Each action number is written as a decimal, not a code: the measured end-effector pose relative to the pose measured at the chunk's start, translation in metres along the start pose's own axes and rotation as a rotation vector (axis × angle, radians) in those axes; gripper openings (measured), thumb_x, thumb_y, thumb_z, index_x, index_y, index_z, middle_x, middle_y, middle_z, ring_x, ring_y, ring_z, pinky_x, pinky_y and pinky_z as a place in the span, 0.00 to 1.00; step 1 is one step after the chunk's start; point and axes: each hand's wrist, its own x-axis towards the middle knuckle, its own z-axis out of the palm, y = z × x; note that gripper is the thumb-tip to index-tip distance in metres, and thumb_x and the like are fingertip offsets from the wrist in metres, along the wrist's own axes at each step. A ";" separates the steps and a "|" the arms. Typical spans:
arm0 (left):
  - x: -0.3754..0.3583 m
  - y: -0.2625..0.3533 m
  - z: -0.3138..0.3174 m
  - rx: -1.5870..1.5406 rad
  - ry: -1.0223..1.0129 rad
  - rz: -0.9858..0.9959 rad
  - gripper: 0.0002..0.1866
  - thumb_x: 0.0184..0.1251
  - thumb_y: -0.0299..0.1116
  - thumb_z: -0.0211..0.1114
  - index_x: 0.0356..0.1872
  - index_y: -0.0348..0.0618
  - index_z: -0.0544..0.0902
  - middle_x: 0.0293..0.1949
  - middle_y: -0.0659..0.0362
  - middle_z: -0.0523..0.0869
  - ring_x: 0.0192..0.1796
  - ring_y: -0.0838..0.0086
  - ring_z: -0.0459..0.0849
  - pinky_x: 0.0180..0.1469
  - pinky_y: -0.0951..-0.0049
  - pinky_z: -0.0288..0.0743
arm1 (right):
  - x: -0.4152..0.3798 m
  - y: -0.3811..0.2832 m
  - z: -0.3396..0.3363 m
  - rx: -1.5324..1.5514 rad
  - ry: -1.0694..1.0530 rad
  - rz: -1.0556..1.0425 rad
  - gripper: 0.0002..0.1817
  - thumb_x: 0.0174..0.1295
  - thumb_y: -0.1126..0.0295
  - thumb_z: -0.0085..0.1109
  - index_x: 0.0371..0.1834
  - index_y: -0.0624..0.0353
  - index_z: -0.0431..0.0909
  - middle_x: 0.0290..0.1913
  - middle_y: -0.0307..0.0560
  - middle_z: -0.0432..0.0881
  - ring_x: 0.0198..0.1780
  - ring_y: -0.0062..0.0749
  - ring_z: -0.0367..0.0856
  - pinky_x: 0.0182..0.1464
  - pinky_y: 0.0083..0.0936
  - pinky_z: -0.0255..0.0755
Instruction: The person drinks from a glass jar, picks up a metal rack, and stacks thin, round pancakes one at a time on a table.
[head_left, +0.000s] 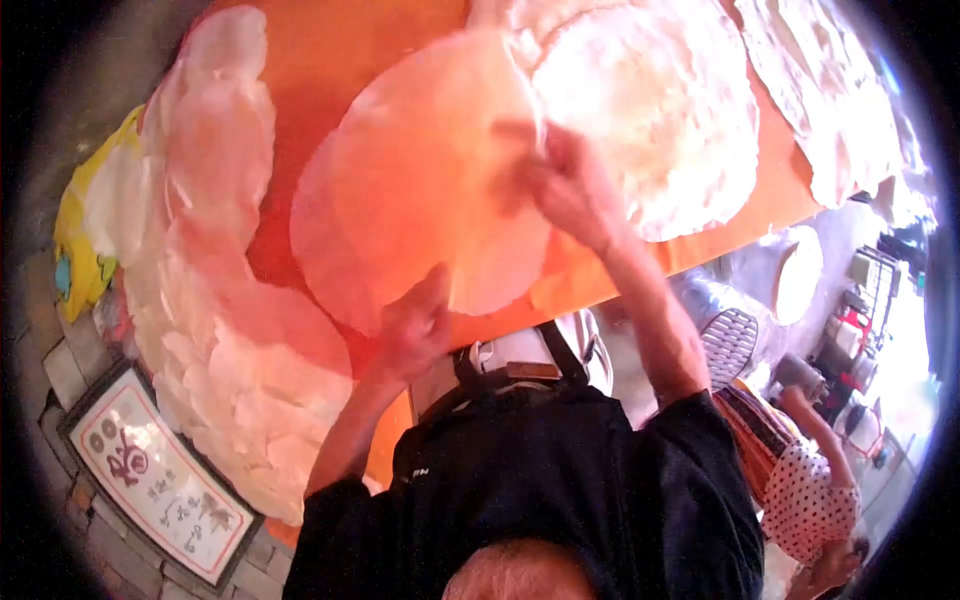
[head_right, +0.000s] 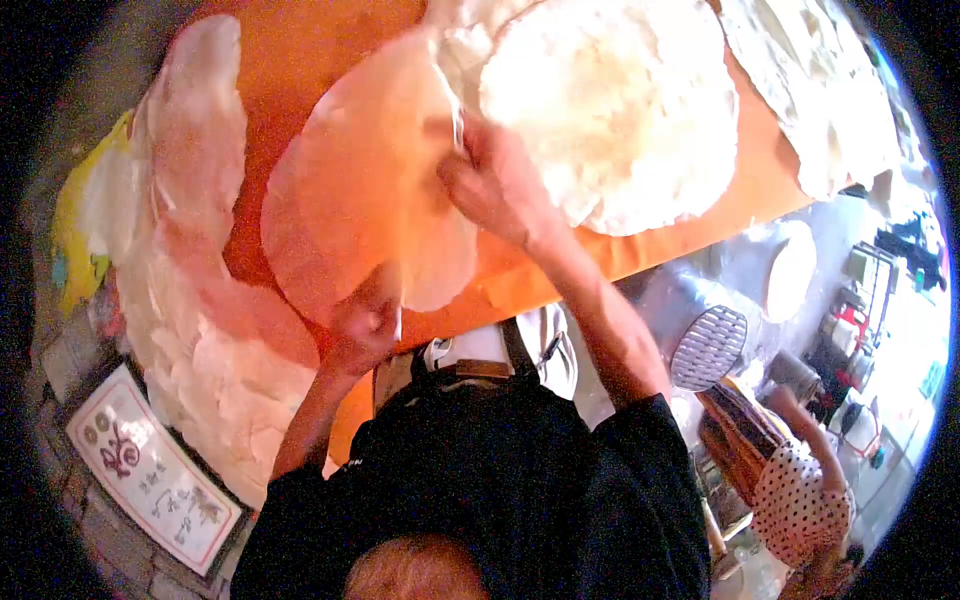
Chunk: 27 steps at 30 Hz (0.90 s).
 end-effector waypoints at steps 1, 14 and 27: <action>-0.005 0.000 -0.007 -0.149 0.057 -0.103 0.25 0.59 0.21 0.60 0.61 0.32 0.75 0.37 0.47 0.84 0.38 0.64 0.86 0.41 0.69 0.80 | 0.001 -0.035 -0.021 0.065 -0.036 0.091 0.20 0.59 0.77 0.54 0.56 0.57 0.81 0.28 0.38 0.83 0.28 0.21 0.80 0.32 0.25 0.76; 0.071 0.063 -0.112 -0.692 0.325 -0.352 0.20 0.60 0.22 0.60 0.55 0.31 0.78 0.44 0.59 0.85 0.43 0.79 0.82 0.46 0.77 0.77 | 0.057 -0.161 -0.126 -1.627 0.283 -0.256 0.18 0.66 0.72 0.58 0.59 0.60 0.76 0.35 0.43 0.84 0.32 0.28 0.81 0.34 0.27 0.76; 0.259 0.124 -0.107 -1.131 0.493 0.025 0.12 0.64 0.21 0.61 0.47 0.40 0.82 0.41 0.61 0.87 0.43 0.76 0.85 0.45 0.75 0.80 | -0.068 0.091 -0.110 -0.738 0.387 -0.445 0.17 0.55 0.73 0.64 0.50 0.58 0.82 0.47 0.57 0.82 0.51 0.57 0.79 0.52 0.47 0.72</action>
